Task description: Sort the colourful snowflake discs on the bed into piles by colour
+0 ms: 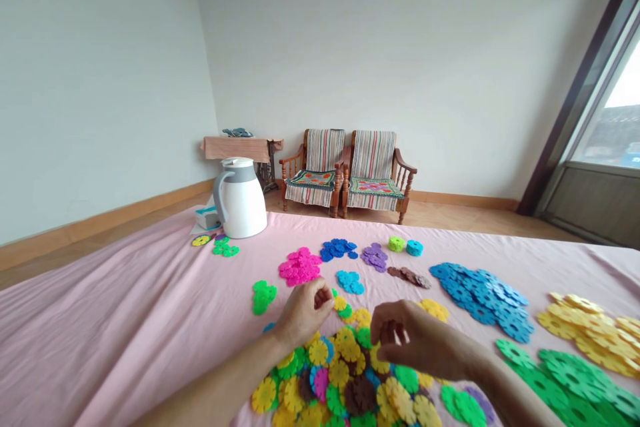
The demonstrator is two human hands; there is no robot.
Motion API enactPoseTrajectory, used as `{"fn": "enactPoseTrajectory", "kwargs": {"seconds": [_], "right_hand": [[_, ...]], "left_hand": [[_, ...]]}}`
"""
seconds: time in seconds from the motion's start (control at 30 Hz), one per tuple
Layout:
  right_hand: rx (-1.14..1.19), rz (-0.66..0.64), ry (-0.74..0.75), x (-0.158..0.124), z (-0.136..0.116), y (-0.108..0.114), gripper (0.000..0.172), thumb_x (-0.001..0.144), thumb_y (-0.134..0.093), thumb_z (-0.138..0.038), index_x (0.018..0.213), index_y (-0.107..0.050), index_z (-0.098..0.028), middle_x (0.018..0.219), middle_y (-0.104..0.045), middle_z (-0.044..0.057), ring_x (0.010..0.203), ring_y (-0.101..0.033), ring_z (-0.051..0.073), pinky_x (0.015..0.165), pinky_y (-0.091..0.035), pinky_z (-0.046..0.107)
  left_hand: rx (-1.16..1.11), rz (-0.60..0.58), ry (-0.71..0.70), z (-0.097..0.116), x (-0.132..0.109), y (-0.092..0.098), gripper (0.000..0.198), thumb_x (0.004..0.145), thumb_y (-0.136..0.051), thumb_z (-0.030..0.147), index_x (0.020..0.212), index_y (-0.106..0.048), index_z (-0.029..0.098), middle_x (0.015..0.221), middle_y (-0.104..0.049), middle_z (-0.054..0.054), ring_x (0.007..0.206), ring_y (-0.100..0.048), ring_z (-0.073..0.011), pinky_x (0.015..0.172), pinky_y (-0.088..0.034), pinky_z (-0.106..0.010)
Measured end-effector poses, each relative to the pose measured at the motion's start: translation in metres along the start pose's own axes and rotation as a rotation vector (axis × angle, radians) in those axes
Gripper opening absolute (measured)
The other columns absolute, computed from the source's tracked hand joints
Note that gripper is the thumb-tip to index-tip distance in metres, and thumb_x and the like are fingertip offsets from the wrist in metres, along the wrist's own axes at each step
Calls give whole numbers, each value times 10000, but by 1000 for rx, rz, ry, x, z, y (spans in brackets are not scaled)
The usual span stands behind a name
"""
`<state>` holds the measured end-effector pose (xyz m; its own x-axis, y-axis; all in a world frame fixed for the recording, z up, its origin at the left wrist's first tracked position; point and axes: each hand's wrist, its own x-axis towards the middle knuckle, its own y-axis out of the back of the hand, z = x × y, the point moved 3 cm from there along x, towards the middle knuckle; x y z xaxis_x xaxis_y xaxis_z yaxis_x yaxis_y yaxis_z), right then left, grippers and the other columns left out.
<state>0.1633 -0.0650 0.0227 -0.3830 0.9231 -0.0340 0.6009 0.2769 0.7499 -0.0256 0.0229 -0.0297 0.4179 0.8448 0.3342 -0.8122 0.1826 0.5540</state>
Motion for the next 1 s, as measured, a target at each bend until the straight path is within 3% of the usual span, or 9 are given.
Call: {"fn": "enactPoseTrajectory", "kwargs": {"seconds": [0.13,0.33,0.63,0.77,0.9,1.0], "right_hand": [[-105,-16,32,-7,-19,-13,283,603,-604,-157,873,-620,-237,909,-618,-13,814,-536,145,701,-409,239],[-127,3,36,0,-19,-21,271,634,-603,-194,899,-630,-240,953,-593,4,860,-519,158,735,-391,254],[-48,71,111,3,-24,-21,223,709,-498,-119,735,-690,-229,796,-658,-8,742,-574,121,679,-398,221],[-3,185,2,12,9,-6,186,723,-506,-184,705,-686,-225,676,-669,-15,635,-580,130,557,-383,213],[-99,530,-280,16,64,22,136,698,-520,-220,709,-655,-210,641,-677,-6,552,-581,145,515,-379,229],[-130,656,-406,14,94,37,183,718,-480,-216,791,-646,-190,703,-702,45,631,-637,187,569,-416,254]], "left_hand": [[20,8,-5,1,-1,1,60,732,-524,194,683,-537,163,642,-569,7,599,-521,-130,546,-368,-214],[26,-5,5,2,0,1,66,733,-528,209,689,-544,163,652,-581,0,613,-531,-139,551,-372,-219],[30,-8,18,5,0,1,56,725,-524,190,674,-526,168,630,-573,8,608,-534,-139,552,-368,-214],[31,-13,26,6,0,0,54,729,-530,191,682,-524,166,646,-578,1,610,-543,-141,547,-376,-213],[42,-12,9,3,0,0,53,740,-519,181,691,-523,163,653,-576,-1,605,-539,-139,547,-378,-215],[55,-5,-15,2,0,0,45,738,-516,167,695,-526,163,658,-576,-1,611,-537,-136,553,-376,-215]]}}
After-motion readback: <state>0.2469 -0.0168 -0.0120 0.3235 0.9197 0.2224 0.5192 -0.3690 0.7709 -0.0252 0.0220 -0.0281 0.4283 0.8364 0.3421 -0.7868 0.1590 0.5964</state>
